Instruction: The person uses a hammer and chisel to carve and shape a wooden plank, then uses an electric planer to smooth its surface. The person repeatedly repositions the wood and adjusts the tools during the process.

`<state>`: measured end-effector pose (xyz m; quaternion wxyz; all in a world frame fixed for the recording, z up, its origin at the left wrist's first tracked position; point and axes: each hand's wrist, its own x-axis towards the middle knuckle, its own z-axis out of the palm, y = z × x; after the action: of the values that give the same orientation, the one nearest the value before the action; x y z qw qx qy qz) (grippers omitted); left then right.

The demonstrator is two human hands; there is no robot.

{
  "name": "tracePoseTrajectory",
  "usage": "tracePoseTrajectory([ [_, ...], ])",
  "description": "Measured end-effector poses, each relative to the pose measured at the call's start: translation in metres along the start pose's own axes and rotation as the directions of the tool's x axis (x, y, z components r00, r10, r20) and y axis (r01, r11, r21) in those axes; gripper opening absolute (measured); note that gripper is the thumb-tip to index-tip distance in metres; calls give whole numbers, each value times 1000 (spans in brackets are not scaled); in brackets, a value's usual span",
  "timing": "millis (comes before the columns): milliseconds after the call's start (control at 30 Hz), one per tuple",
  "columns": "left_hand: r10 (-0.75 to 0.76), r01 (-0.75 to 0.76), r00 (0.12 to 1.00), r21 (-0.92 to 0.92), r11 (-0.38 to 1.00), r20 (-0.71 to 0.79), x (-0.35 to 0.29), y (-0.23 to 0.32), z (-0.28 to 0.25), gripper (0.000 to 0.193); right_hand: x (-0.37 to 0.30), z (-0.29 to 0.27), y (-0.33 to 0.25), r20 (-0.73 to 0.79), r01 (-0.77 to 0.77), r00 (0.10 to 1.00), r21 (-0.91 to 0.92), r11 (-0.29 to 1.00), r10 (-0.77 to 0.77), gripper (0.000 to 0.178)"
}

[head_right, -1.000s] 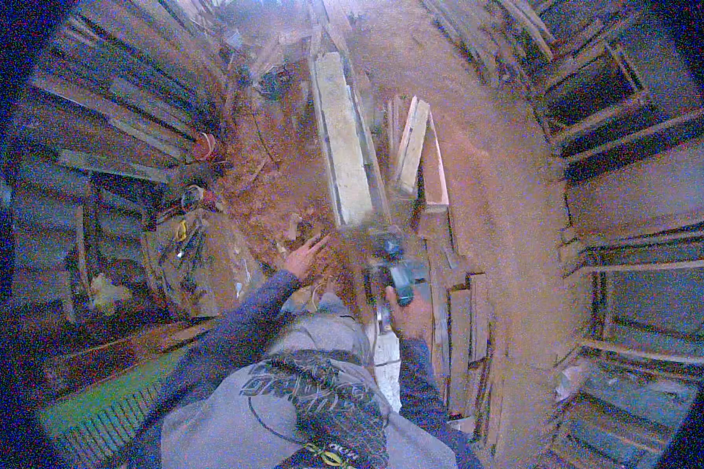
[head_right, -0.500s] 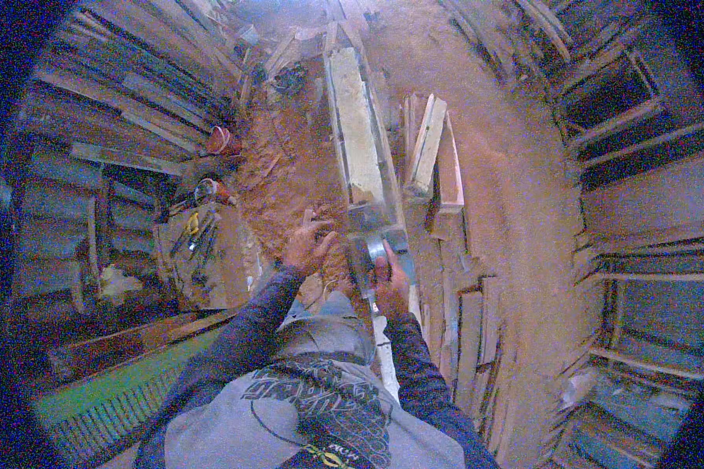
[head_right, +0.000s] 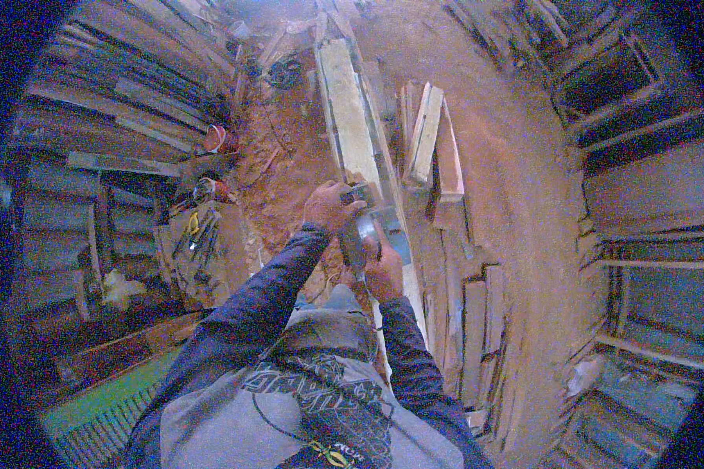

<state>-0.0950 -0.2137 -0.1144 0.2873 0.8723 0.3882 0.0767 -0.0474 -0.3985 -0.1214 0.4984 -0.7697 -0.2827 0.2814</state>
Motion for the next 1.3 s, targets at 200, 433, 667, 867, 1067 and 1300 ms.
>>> tracePoseTrajectory([
  [200,5,-7,999,65,998,40,20,0,4,52,14,2,-7,29,-46,999,-12,999,46,64],
  [433,64,-68,997,92,993,53,52,-15,12,50,39,6,-19,23,-49,998,-86,995,51,62],
  [667,58,-55,998,106,993,-19,88,-24,3,50,80,19,-32,-5,-6,1000,-170,985,5,67],
  [867,38,-42,999,131,991,35,105,-33,1,54,66,31,-32,-210,167,957,-169,971,-201,60],
  [1067,34,-47,994,119,992,106,109,-32,-8,56,51,41,-25,-197,9,979,-245,969,-59,58],
  [1300,113,-121,984,52,991,141,140,-35,-28,55,87,48,-35,-245,-7,968,-228,974,-50,55],
])
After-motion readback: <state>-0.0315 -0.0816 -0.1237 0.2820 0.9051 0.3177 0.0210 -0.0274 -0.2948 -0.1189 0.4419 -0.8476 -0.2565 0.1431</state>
